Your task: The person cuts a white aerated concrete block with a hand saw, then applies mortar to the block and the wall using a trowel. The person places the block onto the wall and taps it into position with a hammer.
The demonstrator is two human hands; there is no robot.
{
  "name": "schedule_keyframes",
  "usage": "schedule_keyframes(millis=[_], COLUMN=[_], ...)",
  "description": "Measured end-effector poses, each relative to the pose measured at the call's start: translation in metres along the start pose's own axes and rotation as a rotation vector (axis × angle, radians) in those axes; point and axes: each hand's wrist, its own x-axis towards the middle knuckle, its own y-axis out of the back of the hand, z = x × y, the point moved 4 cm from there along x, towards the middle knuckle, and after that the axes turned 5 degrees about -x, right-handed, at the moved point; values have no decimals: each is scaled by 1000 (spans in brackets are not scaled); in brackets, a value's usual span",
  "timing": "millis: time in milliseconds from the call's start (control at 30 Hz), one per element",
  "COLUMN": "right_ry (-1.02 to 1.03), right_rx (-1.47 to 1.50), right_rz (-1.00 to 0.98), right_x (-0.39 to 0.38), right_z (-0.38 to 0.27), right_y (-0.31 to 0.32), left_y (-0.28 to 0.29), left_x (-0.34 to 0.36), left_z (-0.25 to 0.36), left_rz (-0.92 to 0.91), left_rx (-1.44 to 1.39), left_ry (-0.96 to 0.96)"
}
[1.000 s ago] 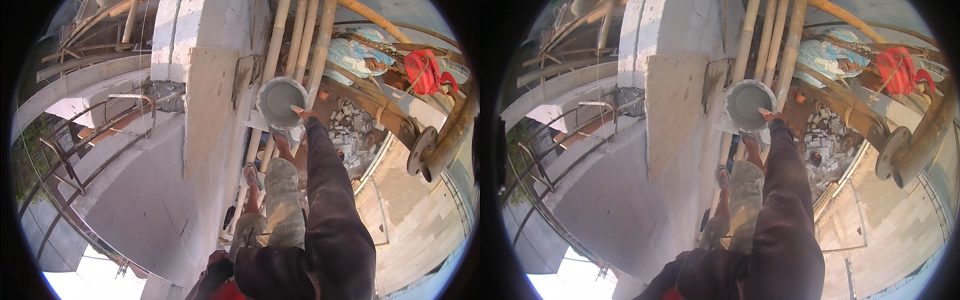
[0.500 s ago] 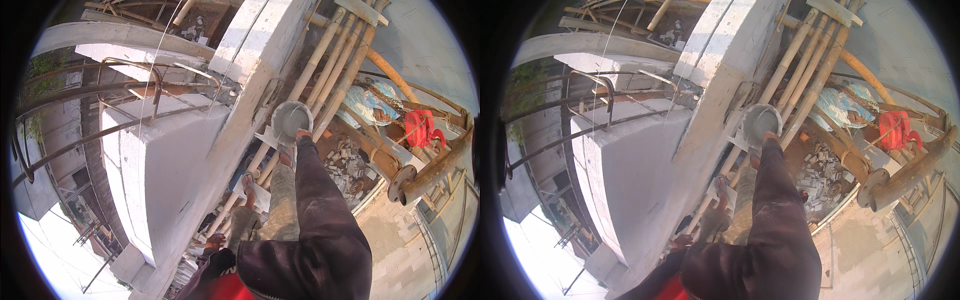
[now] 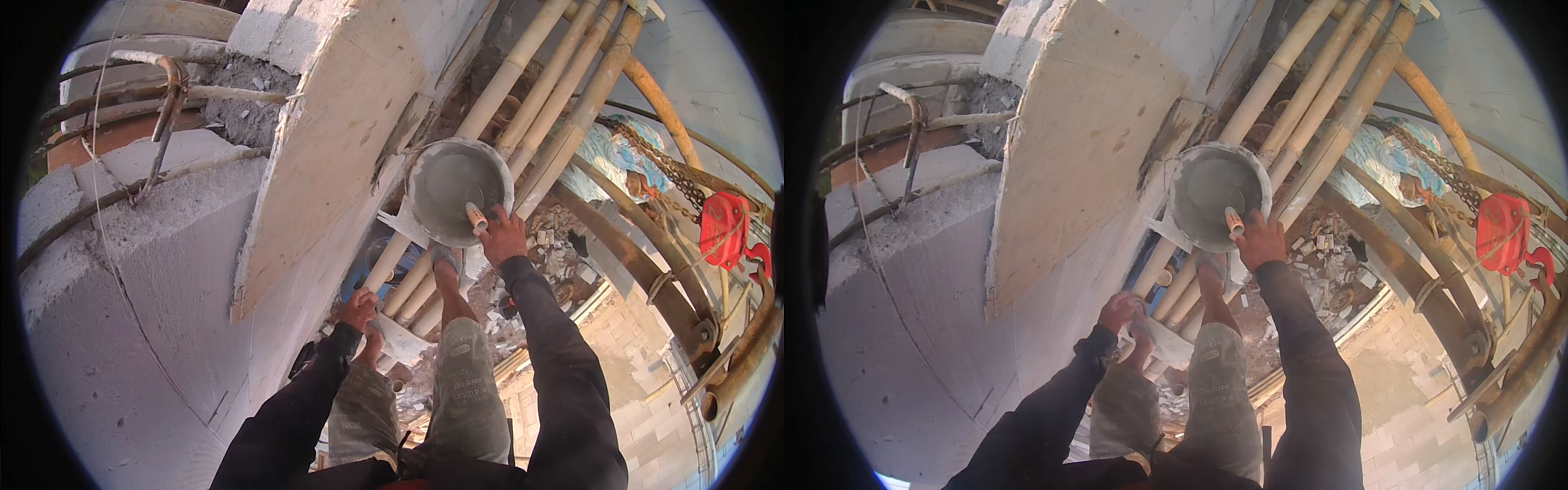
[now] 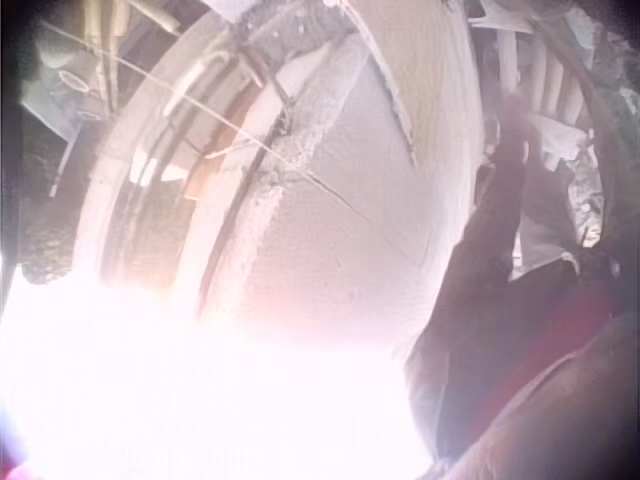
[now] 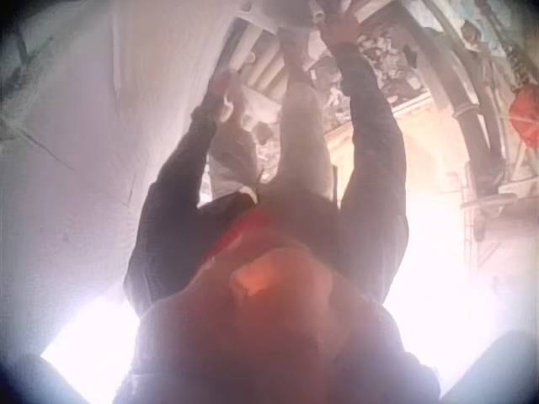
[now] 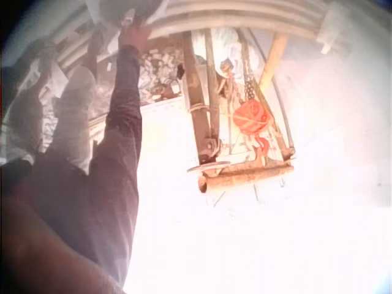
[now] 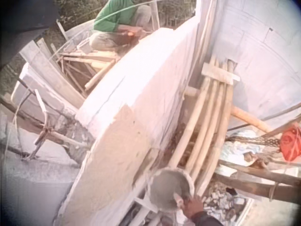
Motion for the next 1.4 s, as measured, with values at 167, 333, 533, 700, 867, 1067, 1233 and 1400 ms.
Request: schedule_keyframes(millis=[167,333,533,700,867,1067,1233,1400], right_ry=[36,105,-89,-435,12,545,773,413], right_rx=[23,-30,454,1615,1295,1020,643,-184], right_rz=[-50,-49,225,91,42,-2,262,324], right_x=[-39,-37,-67,-119,-151,-174,-184,-175], right_z=[58,53,74,-3,-141,-341,-449,-483], right_y=[-25,-8,32,155,293,407,462,462], left_y=[-120,-155,-187,-147,-67,20,74,115], left_x=[159,183,148,6,-175,-324,-386,-388], left_z=[86,99,104,92,94,33,-41,-160], left_rz=[-135,-348,-255,-184,-50,87,205,221], left_rx=[-232,-346,-235,-379,-272,-525,-853,-911], left_ry=[-42,63,75,30,2,42,-36,-212])
